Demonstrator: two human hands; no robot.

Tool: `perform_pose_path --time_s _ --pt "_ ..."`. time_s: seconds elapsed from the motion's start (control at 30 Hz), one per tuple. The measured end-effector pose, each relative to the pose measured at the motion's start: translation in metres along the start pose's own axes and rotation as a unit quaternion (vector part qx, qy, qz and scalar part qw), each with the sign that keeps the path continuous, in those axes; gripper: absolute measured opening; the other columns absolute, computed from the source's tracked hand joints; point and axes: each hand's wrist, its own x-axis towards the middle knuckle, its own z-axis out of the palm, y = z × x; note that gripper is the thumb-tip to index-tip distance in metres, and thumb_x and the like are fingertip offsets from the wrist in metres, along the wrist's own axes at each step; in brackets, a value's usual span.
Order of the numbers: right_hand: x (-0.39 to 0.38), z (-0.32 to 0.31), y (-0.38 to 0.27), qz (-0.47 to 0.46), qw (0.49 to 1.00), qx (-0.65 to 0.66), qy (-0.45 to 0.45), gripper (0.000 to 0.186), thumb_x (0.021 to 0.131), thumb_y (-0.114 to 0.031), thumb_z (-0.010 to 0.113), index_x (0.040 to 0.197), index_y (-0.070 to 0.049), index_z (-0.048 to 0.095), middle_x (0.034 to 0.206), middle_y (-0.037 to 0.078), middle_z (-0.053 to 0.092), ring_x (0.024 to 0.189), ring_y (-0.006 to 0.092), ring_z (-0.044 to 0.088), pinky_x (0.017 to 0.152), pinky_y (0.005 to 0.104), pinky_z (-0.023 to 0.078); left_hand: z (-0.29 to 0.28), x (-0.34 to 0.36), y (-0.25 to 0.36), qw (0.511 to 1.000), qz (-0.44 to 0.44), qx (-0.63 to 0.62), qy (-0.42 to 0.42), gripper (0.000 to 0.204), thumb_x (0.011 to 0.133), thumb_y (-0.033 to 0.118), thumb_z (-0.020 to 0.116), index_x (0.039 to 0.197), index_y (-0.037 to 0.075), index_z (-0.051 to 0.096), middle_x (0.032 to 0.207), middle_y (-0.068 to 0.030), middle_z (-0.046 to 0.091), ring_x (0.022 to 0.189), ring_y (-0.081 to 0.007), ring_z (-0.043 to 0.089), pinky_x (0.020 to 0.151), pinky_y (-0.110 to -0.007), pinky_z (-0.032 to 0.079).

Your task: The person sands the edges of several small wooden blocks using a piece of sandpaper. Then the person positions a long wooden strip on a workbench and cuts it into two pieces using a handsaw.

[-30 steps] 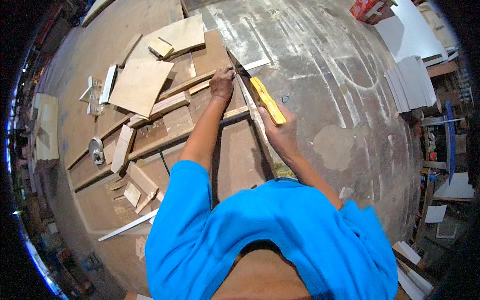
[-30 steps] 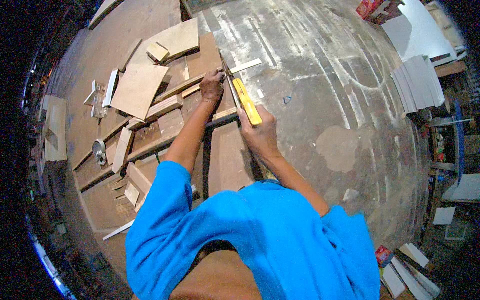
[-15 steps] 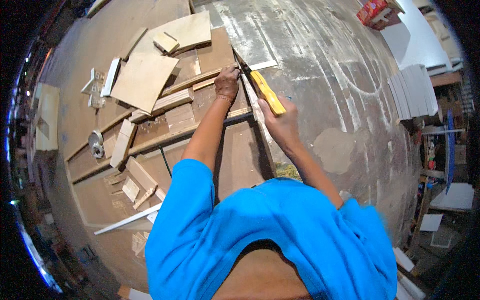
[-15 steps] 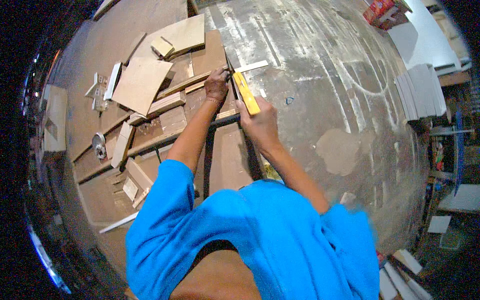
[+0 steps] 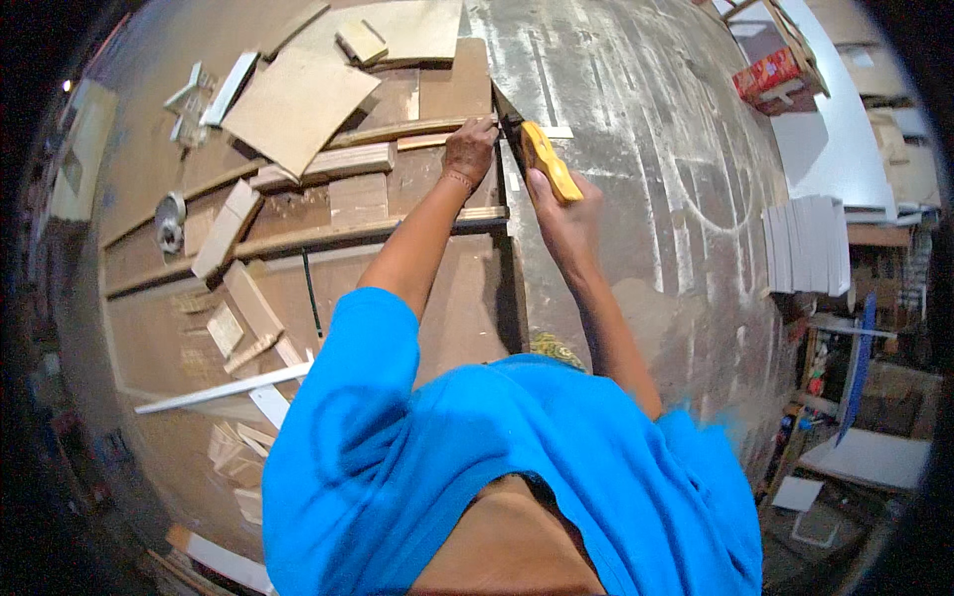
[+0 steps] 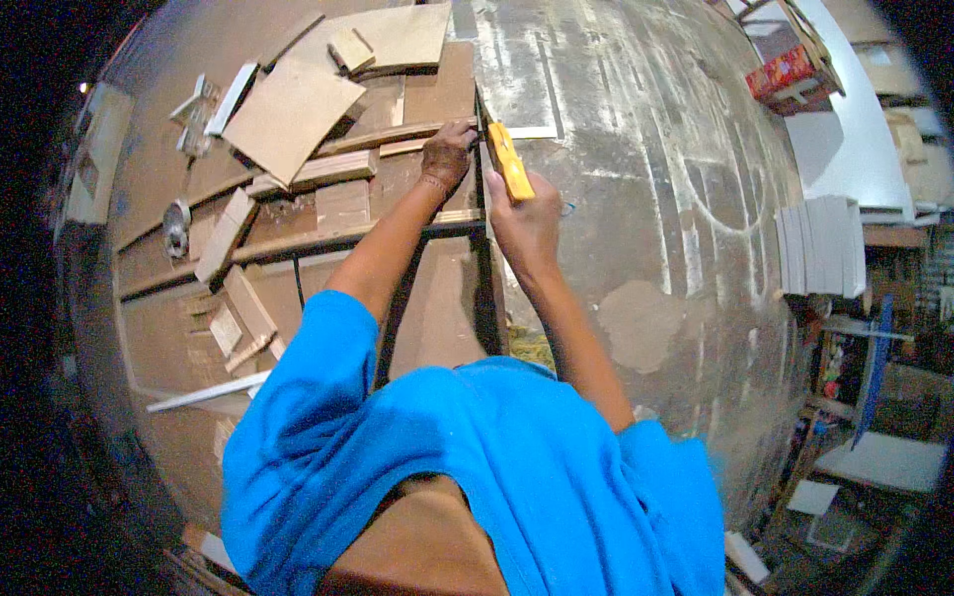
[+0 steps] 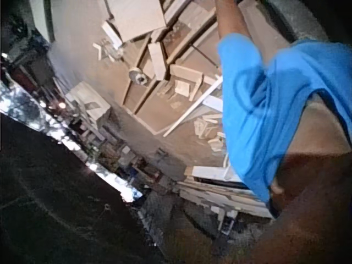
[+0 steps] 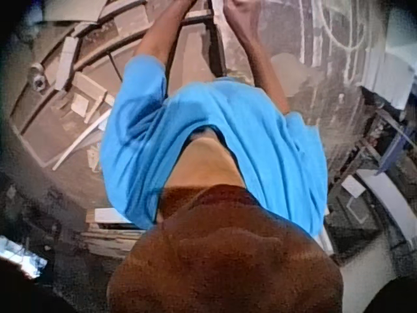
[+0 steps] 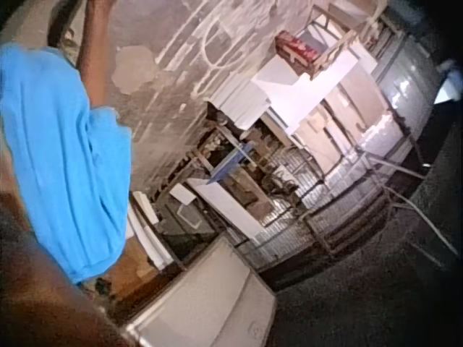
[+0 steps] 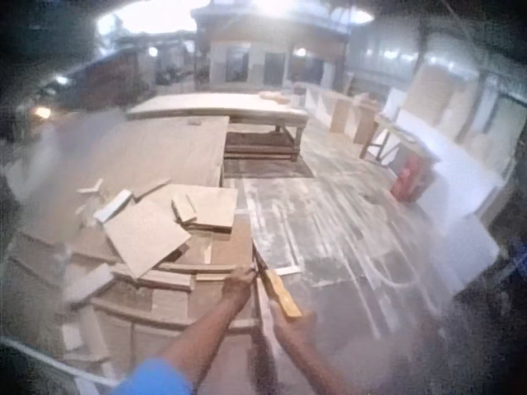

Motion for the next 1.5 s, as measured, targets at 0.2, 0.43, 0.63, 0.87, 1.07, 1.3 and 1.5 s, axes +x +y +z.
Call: perform_pose_path --time_s 0.2,0.43,0.63,0.87,1.07,1.3,1.5 --pt "0.004 0.005 -0.002 0.019 1.000 -0.007 -0.014 0.024 0.078 -0.017 0.061 0.072 0.007 0.056 0.058 0.013 0.051 0.051 0.0136 0.045 0.048 0.0319 0.037 0.004 -0.001 -0.005 1.000 0.024 -0.009 0.005 0.013 0.067 0.004 0.052 0.077 0.009 0.059 0.085 -0.0045 0.056 0.084 -0.0242 0.055 0.066 -0.035 0.049" --pt "0.015 0.001 0.014 0.005 0.999 0.032 -0.009 0.023 0.078 -0.015 0.061 0.069 0.005 0.054 0.055 0.008 0.047 0.050 0.0130 0.040 0.049 0.0310 0.035 -0.001 0.003 0.003 0.997 -0.015 0.031 -0.074 0.015 0.071 0.005 0.049 0.079 0.008 0.062 0.102 -0.0048 0.059 0.089 -0.0231 0.057 0.071 -0.031 0.051" --pt "-0.004 -0.003 -0.002 -0.011 1.000 -0.017 -0.010 0.022 0.077 -0.016 0.062 0.071 0.005 0.056 0.057 0.013 0.052 0.051 0.0159 0.047 0.050 0.0321 0.038 -0.008 0.001 -0.005 1.000 -0.003 0.001 -0.015 0.013 0.072 0.006 0.048 0.078 0.007 0.060 0.100 -0.0036 0.058 0.088 -0.0215 0.057 0.070 -0.031 0.051" --pt "0.046 0.032 0.029 -0.030 0.999 -0.034 0.000 0.025 0.076 -0.017 0.063 0.072 0.006 0.057 0.058 0.017 0.055 0.049 0.0238 0.049 0.050 0.0340 0.039 -0.005 0.005 0.006 0.998 -0.010 0.024 -0.049 0.014 0.073 0.008 0.048 0.078 0.010 0.061 0.091 -0.0021 0.058 0.085 -0.0208 0.057 0.068 -0.030 0.050" --pt "0.002 -0.002 0.001 0.037 0.998 0.028 -0.032 0.025 0.075 -0.018 0.064 0.075 0.006 0.058 0.055 0.012 0.052 0.050 0.0147 0.044 0.050 0.0326 0.038 -0.003 -0.004 -0.005 0.999 -0.008 0.039 -0.036 0.017 0.073 0.008 0.048 0.083 0.010 0.062 0.104 -0.0028 0.058 0.087 -0.0200 0.057 0.069 -0.029 0.051" --pt "0.062 0.030 0.018 0.033 0.999 0.006 -0.036 0.025 0.075 -0.017 0.063 0.073 0.007 0.058 0.054 0.010 0.053 0.051 0.0118 0.044 0.049 0.0306 0.038 0.001 0.002 0.004 0.998 -0.006 0.042 -0.038 0.017 0.073 0.009 0.049 0.084 0.009 0.062 0.102 -0.0031 0.058 0.084 -0.0205 0.057 0.068 -0.029 0.050" --pt "0.027 0.008 0.000 0.022 0.998 0.028 -0.052 0.023 0.076 -0.016 0.062 0.072 0.006 0.058 0.053 0.007 0.051 0.052 0.0110 0.045 0.051 0.0290 0.039 -0.006 -0.004 0.000 1.000 0.004 0.006 -0.002 0.015 0.074 0.009 0.048 0.082 0.008 0.061 0.099 -0.0048 0.059 0.085 -0.0224 0.057 0.071 -0.031 0.050"
